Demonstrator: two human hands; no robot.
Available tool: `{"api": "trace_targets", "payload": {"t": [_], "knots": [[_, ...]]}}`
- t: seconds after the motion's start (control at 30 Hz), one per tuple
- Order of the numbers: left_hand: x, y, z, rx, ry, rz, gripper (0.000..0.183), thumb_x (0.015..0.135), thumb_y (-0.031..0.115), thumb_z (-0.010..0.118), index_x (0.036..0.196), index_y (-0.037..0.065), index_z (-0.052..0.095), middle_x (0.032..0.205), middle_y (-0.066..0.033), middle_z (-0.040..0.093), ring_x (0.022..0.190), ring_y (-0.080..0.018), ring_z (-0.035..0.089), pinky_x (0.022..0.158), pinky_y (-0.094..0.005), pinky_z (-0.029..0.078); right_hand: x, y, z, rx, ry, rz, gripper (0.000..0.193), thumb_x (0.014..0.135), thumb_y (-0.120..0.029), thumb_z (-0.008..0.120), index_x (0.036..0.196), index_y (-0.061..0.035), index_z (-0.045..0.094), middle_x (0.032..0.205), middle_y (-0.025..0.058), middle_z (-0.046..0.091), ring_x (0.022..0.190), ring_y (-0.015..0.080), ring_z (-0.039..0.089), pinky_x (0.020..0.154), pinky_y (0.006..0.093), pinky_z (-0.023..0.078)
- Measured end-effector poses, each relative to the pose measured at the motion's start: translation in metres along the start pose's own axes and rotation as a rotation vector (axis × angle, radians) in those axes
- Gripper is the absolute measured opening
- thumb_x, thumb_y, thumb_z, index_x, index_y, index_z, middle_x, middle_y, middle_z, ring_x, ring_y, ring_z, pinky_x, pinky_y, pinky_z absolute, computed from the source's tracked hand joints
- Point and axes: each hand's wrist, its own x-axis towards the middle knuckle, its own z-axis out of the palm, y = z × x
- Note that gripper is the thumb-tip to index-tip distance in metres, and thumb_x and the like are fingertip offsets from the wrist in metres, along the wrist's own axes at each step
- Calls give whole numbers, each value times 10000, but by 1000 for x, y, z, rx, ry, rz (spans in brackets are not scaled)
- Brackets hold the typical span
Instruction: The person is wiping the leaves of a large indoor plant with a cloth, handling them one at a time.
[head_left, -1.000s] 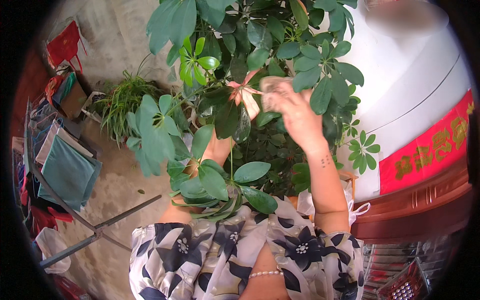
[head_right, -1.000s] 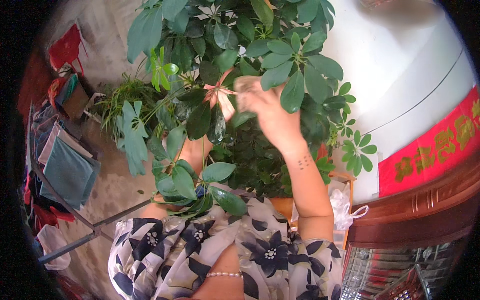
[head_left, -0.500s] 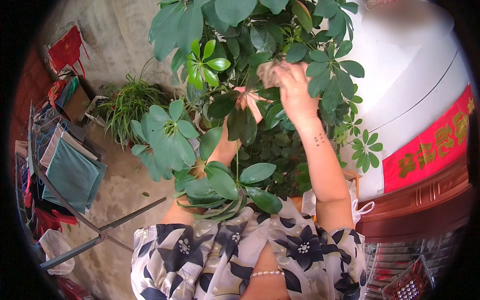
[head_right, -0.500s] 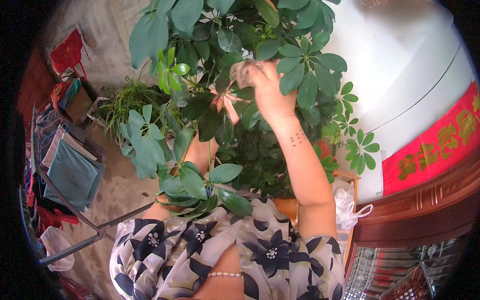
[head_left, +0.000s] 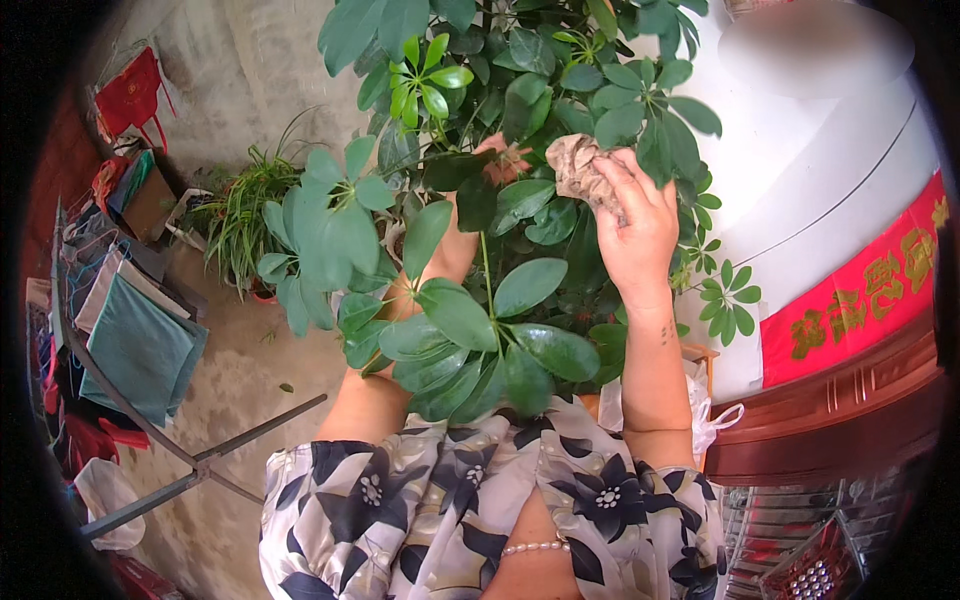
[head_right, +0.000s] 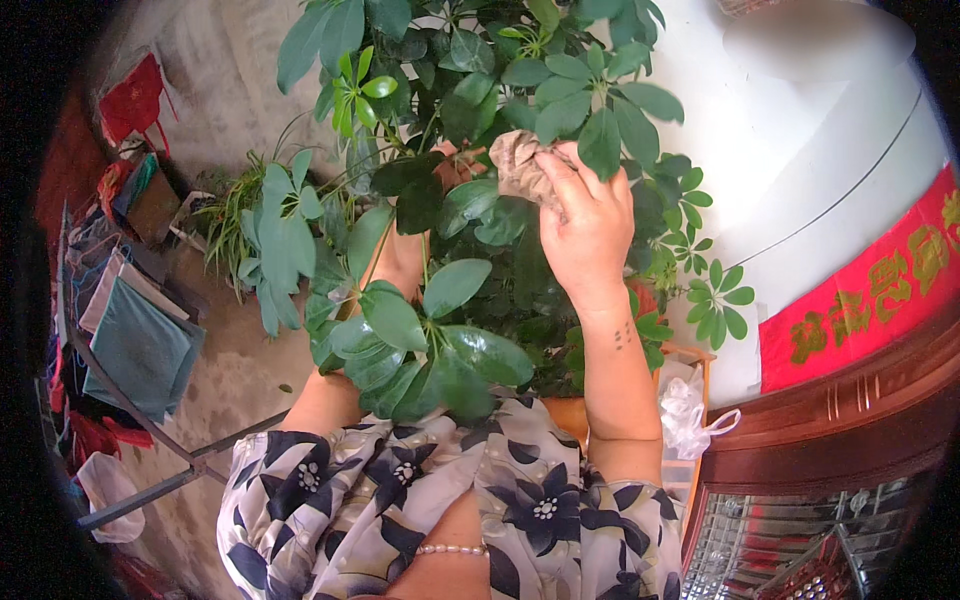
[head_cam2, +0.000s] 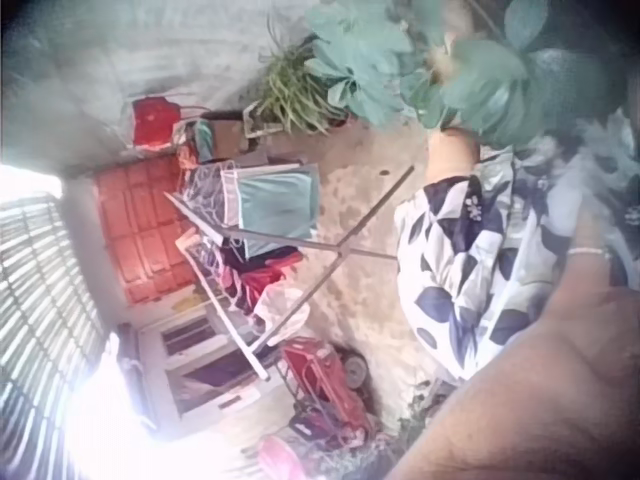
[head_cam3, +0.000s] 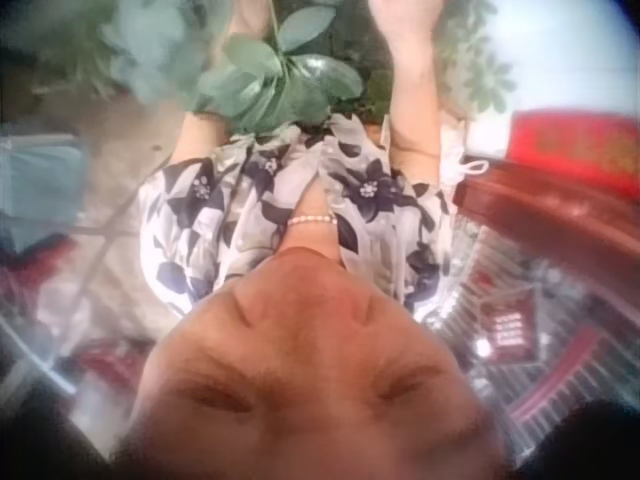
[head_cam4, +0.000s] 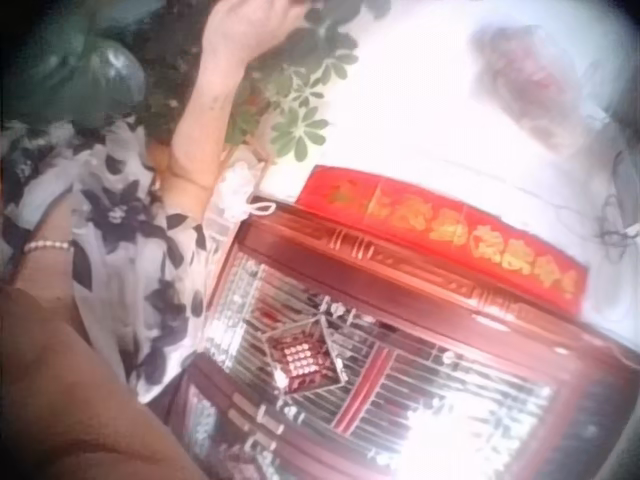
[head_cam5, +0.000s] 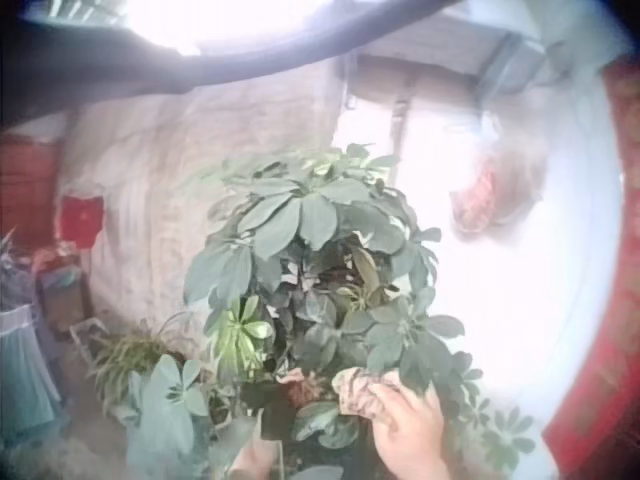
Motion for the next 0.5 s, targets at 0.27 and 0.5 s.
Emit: {"api": "trace_targets", "payload": {"t": [0.27, 0.5], "knots": [[17, 10, 71, 786, 136, 339, 580, 832, 326, 602, 1295, 35, 407, 1271, -147, 413, 1089, -249, 470, 920, -341, 404, -2, 11, 2, 159, 14, 55, 418, 624, 41, 568, 1014, -91, 646, 1094, 54, 606, 888, 267, 543, 810, 340, 449], [20, 34, 137, 821, -48, 515, 615, 861, 273, 574, 1375, 35, 334, 1393, -130, 342, 1183, -213, 435, 997, -316, 342, 0, 16, 3, 405, 54, 135, 394, 677, 51, 516, 1041, -44, 630, 1086, 81, 619, 889, 199, 570, 821, 299, 445]]}}
